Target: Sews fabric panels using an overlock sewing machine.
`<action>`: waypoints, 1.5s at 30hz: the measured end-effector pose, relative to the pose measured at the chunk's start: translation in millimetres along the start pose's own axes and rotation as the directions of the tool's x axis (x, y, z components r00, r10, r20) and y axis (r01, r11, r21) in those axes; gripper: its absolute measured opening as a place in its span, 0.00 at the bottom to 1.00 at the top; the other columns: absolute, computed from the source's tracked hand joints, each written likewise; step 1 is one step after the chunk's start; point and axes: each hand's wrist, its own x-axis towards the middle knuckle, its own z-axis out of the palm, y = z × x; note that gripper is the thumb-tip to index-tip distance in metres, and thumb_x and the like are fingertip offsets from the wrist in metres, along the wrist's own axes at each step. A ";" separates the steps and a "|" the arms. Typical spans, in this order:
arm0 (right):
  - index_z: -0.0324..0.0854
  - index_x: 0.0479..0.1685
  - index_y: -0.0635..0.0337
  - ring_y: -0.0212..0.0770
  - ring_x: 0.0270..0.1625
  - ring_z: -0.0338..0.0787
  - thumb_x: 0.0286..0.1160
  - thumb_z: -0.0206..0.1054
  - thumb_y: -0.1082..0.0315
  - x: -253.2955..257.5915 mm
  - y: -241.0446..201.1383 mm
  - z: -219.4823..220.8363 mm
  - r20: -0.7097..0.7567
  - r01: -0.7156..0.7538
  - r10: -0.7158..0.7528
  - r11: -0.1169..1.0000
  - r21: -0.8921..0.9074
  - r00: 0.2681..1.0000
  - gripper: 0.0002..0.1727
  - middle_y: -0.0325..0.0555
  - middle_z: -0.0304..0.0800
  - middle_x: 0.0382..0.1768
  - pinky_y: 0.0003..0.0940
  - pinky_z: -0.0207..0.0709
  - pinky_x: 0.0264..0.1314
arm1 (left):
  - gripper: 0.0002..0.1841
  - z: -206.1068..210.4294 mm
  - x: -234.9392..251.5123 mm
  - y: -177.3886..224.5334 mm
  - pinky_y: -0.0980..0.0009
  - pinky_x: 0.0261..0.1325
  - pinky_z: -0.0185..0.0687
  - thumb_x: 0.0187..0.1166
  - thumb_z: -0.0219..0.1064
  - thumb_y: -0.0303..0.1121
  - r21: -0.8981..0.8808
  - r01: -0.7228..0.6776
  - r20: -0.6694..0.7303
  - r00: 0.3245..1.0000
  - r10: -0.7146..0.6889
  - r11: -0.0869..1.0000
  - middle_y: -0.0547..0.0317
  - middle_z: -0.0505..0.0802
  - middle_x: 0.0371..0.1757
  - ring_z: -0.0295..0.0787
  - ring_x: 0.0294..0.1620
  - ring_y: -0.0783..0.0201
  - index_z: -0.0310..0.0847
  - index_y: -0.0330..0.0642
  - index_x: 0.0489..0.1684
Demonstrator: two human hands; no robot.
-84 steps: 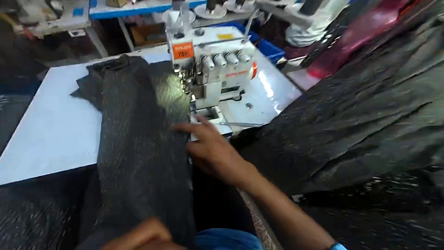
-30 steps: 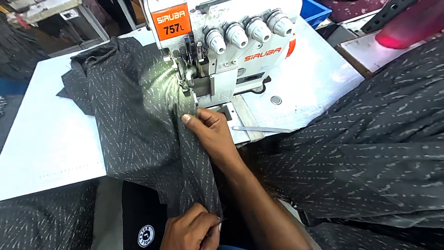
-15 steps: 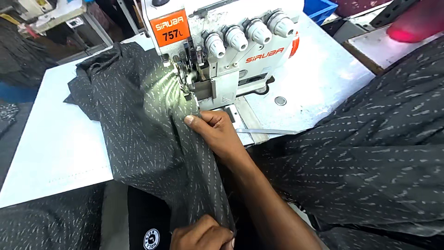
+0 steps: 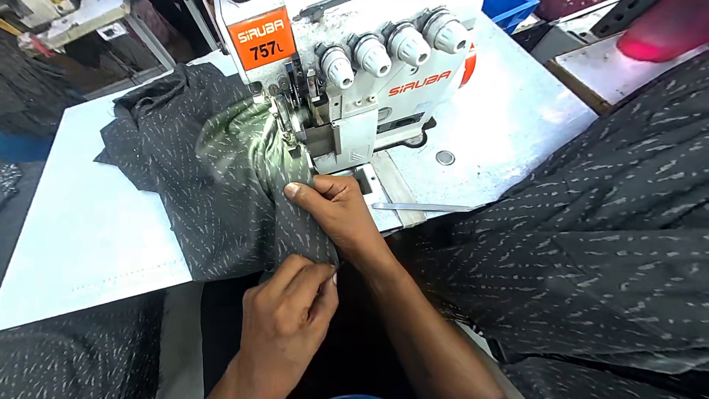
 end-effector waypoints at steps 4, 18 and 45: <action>0.88 0.29 0.67 0.37 0.26 0.88 0.83 0.68 0.64 1.0 0.0 2.2 0.013 -0.018 0.017 1.000 0.018 1.000 0.16 0.50 0.89 0.24 0.33 0.84 0.29 | 0.07 -5.3 27.7 -8.1 0.82 0.25 0.77 0.75 0.70 0.37 0.084 -0.020 -0.032 0.999 0.023 0.996 0.71 0.90 0.34 0.83 0.29 0.80 0.95 0.51 0.34; 0.83 0.54 0.49 0.28 0.38 0.90 0.82 0.33 0.24 -16.0 17.8 25.0 0.244 -0.216 0.078 0.761 0.611 0.966 0.44 0.37 0.90 0.39 0.27 0.85 0.43 | 0.09 -25.0 120.0 -23.8 0.61 0.26 0.73 0.79 0.65 0.38 0.327 -0.054 0.005 0.998 0.055 0.943 0.62 0.87 0.30 0.83 0.27 0.63 0.93 0.49 0.39; 0.80 0.58 0.68 0.44 0.37 0.96 0.87 0.59 0.74 -36.9 -1.9 8.0 -0.015 -0.113 0.115 0.991 0.068 0.993 0.09 0.54 0.92 0.41 0.40 0.94 0.45 | 0.20 -152.2 128.9 -149.4 0.34 0.67 0.73 0.81 0.59 0.31 0.383 0.323 -0.366 0.913 -0.179 0.865 0.21 0.83 0.64 0.82 0.63 0.28 0.80 0.27 0.66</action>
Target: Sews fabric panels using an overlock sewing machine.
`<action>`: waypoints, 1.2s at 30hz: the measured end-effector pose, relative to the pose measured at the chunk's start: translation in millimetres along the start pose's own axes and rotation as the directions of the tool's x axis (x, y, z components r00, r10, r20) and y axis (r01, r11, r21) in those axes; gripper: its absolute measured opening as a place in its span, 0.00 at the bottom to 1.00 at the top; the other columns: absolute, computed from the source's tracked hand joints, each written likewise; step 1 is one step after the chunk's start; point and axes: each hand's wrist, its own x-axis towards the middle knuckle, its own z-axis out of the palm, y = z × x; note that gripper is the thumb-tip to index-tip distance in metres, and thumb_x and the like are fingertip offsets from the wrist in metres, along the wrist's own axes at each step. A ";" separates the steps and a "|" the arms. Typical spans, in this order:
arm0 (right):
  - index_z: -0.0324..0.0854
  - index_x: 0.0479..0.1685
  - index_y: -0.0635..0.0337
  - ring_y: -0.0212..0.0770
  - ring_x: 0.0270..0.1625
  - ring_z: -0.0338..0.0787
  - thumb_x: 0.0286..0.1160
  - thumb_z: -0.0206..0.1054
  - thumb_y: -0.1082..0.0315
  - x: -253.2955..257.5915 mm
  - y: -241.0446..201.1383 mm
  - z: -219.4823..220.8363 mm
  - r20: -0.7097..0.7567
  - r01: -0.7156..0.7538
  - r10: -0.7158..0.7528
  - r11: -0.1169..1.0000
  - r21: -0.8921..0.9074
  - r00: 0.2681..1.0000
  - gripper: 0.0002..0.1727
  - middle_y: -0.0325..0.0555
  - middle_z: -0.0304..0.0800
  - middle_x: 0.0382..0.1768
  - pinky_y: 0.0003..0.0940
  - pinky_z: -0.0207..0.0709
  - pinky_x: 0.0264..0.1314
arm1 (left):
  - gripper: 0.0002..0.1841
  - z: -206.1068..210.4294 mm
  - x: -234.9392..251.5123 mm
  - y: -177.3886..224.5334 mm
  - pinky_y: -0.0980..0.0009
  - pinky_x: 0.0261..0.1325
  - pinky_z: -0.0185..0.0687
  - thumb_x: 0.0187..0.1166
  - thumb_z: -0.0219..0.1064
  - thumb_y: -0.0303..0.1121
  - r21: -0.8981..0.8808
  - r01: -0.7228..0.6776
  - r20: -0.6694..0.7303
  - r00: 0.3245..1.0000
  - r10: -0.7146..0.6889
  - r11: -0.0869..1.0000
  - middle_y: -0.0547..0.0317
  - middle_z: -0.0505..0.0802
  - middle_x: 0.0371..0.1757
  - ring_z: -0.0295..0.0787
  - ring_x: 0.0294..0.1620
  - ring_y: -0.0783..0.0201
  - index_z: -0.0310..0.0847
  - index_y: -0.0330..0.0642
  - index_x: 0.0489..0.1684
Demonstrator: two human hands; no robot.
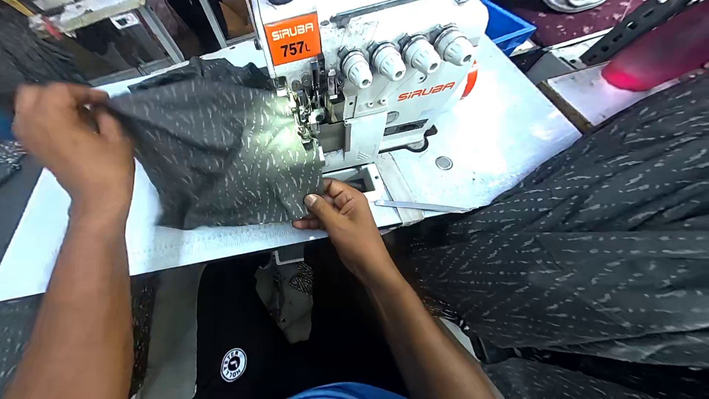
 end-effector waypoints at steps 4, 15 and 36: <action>0.81 0.51 0.68 0.47 0.34 0.97 0.84 0.65 0.73 -4.7 -0.4 2.7 -0.089 0.052 -0.054 0.998 -0.022 0.995 0.06 0.56 0.94 0.35 0.40 0.95 0.40 | 0.18 -6.0 -28.2 86.9 0.53 0.63 0.84 0.87 0.56 0.31 -0.218 -0.335 -0.001 0.939 0.343 0.917 0.35 0.85 0.65 0.86 0.61 0.48 0.81 0.29 0.66; 0.81 0.50 0.69 0.42 0.27 0.95 0.90 0.58 0.70 10.6 -10.8 4.5 -0.137 0.062 -0.068 0.997 -0.042 0.988 0.10 0.55 0.94 0.31 0.34 0.92 0.32 | 0.19 58.1 -60.2 102.1 0.61 0.73 0.74 0.83 0.53 0.23 -0.531 -0.451 0.161 0.778 0.608 0.718 0.61 0.93 0.60 0.82 0.68 0.60 0.95 0.47 0.53; 0.66 0.09 0.50 0.34 0.13 0.65 0.73 0.64 0.61 47.1 -23.2 -6.4 -0.230 0.162 -0.370 0.775 -0.611 0.900 0.21 0.35 0.64 0.09 0.34 0.56 0.17 | 0.20 75.6 -29.6 71.7 0.51 0.79 0.68 0.83 0.56 0.42 -0.531 -0.525 0.146 0.717 0.682 0.665 0.57 0.90 0.68 0.79 0.72 0.54 0.91 0.44 0.61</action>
